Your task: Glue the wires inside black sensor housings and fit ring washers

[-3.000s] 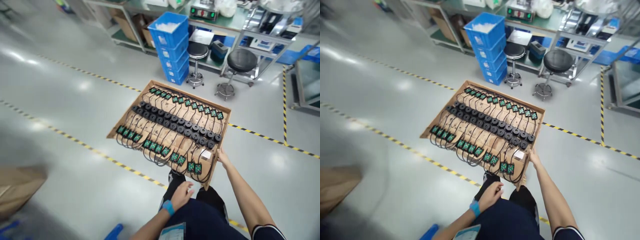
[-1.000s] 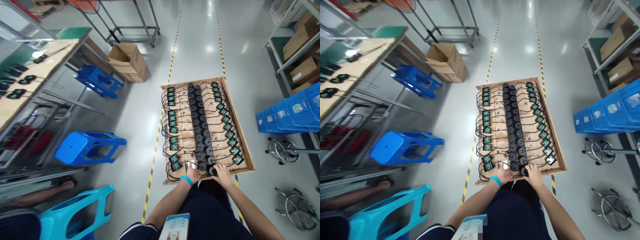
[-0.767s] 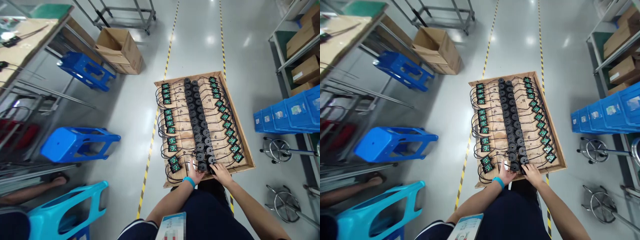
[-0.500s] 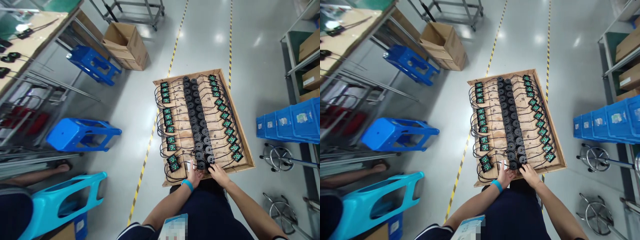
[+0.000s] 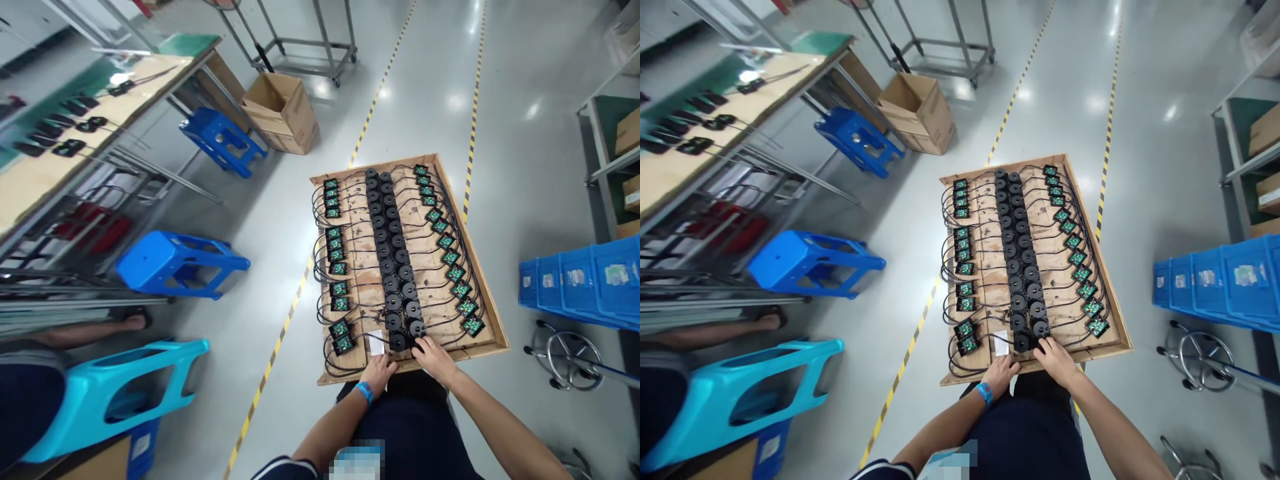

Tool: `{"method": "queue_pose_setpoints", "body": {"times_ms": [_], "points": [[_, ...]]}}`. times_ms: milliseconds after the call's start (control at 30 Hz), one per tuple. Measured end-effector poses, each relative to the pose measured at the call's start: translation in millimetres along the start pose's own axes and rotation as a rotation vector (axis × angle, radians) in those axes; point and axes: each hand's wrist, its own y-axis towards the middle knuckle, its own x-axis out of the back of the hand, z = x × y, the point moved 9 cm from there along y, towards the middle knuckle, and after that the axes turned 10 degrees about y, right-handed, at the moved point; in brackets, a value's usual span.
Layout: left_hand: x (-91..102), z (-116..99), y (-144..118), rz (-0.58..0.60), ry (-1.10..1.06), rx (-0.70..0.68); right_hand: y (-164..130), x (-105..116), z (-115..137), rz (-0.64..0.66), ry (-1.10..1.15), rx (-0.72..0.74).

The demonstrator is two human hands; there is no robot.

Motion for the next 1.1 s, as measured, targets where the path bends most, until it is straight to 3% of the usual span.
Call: {"method": "queue_pose_setpoints", "body": {"times_ms": [167,367,633,733,833,967,1100], "points": [[30.6,16.0,5.6,-0.042,0.118,-0.007,33.2,0.9,5.7,-0.026,0.004,0.032],[82.8,24.8,36.1,-0.107,0.149,-0.032,90.5,15.2,-1.3,-0.046,-0.014,0.031],[190.3,40.5,91.1,-0.103,0.193,-0.087,214.5,45.0,-4.2,-0.085,-0.02,0.003],[237.6,46.0,114.8,-0.057,0.257,-0.127,262.4,67.4,-13.3,-0.093,-0.014,-0.008],[289.1,51.9,139.2,-0.004,0.328,-0.17,288.1,111.2,-55.0,-0.171,-0.039,-0.147],[365.9,63.5,174.1,0.051,0.381,-0.212,284.2,173.4,-142.4,-0.365,-0.114,-0.548],[449.7,77.9,217.9,0.077,0.378,-0.214,312.6,176.5,-185.2,-0.311,-0.09,-0.64]]}}
